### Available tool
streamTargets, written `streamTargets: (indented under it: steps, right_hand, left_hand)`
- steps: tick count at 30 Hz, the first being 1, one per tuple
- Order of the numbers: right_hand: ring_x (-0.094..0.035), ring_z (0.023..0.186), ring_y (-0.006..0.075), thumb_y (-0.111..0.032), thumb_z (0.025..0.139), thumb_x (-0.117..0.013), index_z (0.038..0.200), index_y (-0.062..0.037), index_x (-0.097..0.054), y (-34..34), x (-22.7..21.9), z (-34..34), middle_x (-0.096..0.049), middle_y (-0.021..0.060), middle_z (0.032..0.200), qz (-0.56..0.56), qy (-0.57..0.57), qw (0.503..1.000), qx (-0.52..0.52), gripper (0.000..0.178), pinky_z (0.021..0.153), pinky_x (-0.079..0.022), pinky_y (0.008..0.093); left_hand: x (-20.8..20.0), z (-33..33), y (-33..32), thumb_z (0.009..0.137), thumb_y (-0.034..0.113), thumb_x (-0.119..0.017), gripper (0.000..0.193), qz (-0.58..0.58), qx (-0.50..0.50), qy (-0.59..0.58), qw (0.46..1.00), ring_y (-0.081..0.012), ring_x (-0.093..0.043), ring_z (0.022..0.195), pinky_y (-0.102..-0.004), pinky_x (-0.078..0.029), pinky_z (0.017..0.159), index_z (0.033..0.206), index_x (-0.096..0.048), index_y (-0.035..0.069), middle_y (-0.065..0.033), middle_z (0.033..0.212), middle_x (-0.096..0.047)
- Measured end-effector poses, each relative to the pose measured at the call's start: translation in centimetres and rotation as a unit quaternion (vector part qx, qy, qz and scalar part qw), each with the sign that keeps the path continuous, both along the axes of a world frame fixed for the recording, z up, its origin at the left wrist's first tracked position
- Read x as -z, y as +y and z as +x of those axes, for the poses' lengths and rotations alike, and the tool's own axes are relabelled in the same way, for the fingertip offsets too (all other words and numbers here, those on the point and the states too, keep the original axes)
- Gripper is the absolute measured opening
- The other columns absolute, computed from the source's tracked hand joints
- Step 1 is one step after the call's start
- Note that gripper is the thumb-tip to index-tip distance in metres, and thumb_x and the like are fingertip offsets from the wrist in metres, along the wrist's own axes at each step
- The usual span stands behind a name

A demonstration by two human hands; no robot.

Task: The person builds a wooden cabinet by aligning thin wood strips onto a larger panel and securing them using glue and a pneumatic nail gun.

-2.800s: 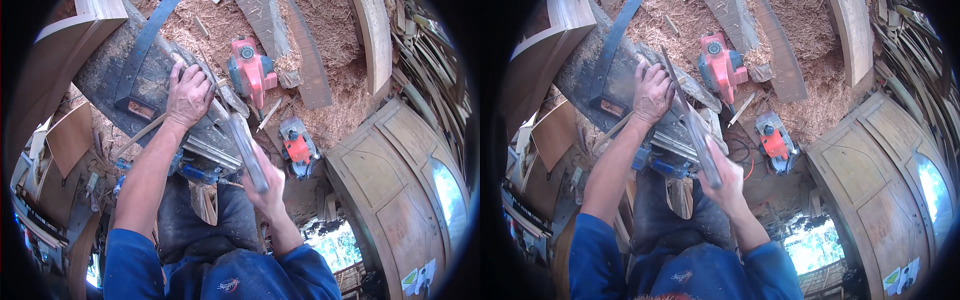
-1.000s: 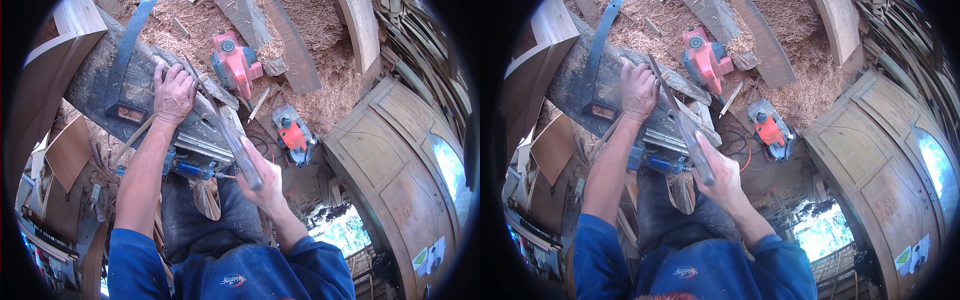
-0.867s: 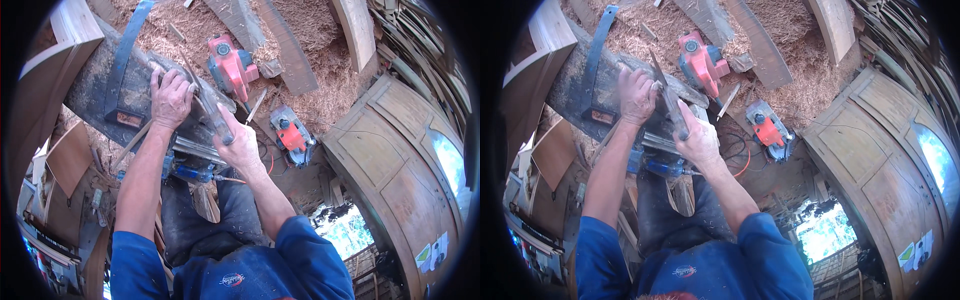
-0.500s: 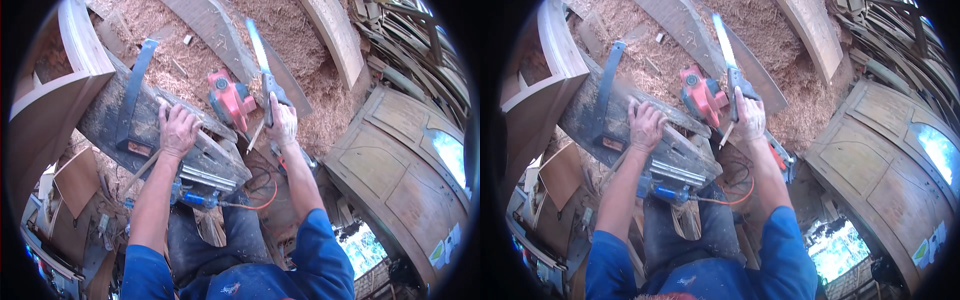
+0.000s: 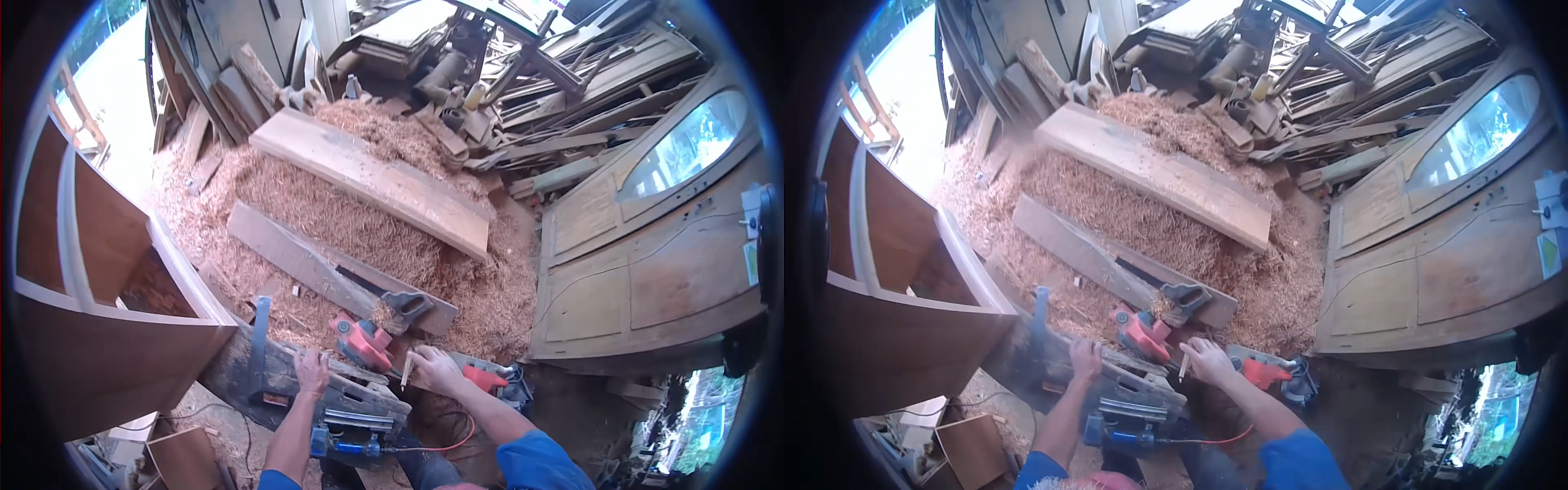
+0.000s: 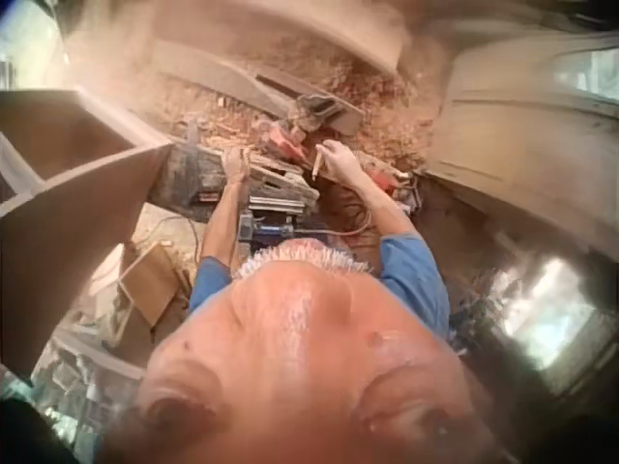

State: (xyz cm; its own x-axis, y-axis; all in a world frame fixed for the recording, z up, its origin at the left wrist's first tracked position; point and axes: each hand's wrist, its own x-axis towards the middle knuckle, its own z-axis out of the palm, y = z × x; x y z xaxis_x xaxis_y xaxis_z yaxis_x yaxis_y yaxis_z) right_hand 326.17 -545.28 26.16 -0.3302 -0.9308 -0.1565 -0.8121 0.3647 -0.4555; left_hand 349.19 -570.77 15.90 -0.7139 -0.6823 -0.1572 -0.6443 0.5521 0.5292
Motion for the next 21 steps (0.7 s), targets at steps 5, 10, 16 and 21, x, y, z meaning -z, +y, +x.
streamTargets:
  steps: [5,10,16,21]
  right_hand:
    - [-0.062,0.108,0.0351,-0.013,0.087,-0.066,0.133,-0.0082,-0.057,2.9,-7.9,7.0,-0.059,0.0168,0.119,-0.066,-0.055,0.99,0.113,0.048,0.088,-0.055,0.0438]
    - [-0.068,0.1,0.0355,-0.01,0.087,-0.069,0.142,-0.0067,-0.049,-1.8,-18.6,14.9,-0.058,0.0202,0.127,-0.169,-0.1,0.975,0.106,0.058,0.083,-0.058,0.0411]
    - [-0.07,0.103,0.0336,-0.007,0.086,-0.07,0.146,-0.0057,-0.044,-3.0,-24.2,23.9,-0.063,0.0207,0.121,-0.214,-0.152,0.962,0.083,0.066,0.085,-0.059,0.0392]
    - [-0.067,0.111,0.0249,-0.017,0.094,-0.068,0.15,-0.006,-0.04,-3.3,-26.0,29.6,-0.065,0.0167,0.124,-0.031,-0.487,0.873,0.016,0.064,0.093,-0.054,0.0373]
  left_hand:
    - [-11.9,-1.7,-0.7,0.095,0.024,-0.06,0.018,0.11,0.013,0.137,0.984,-0.0385,-0.066,0.084,-0.0477,-0.052,0.074,0.096,-0.065,0.006,-0.0189,0.088,-0.067]
    - [-25.0,2.0,4.6,0.097,0.026,-0.059,0.023,0.252,0.139,0.127,0.949,-0.0374,-0.068,0.095,-0.0448,-0.052,0.082,0.108,-0.064,0.007,-0.0189,0.096,-0.07]
    - [-33.0,12.1,7.5,0.1,0.016,-0.059,0.027,0.379,0.137,0.211,0.891,-0.0177,-0.07,0.094,-0.0334,-0.055,0.08,0.124,-0.062,0.006,-0.0116,0.103,-0.072]
    - [-40.6,16.6,6.4,0.1,0.018,-0.063,0.015,0.332,0.009,0.309,0.891,-0.0086,-0.06,0.074,-0.0273,-0.05,0.065,0.107,-0.061,0.005,-0.0026,0.082,-0.064]
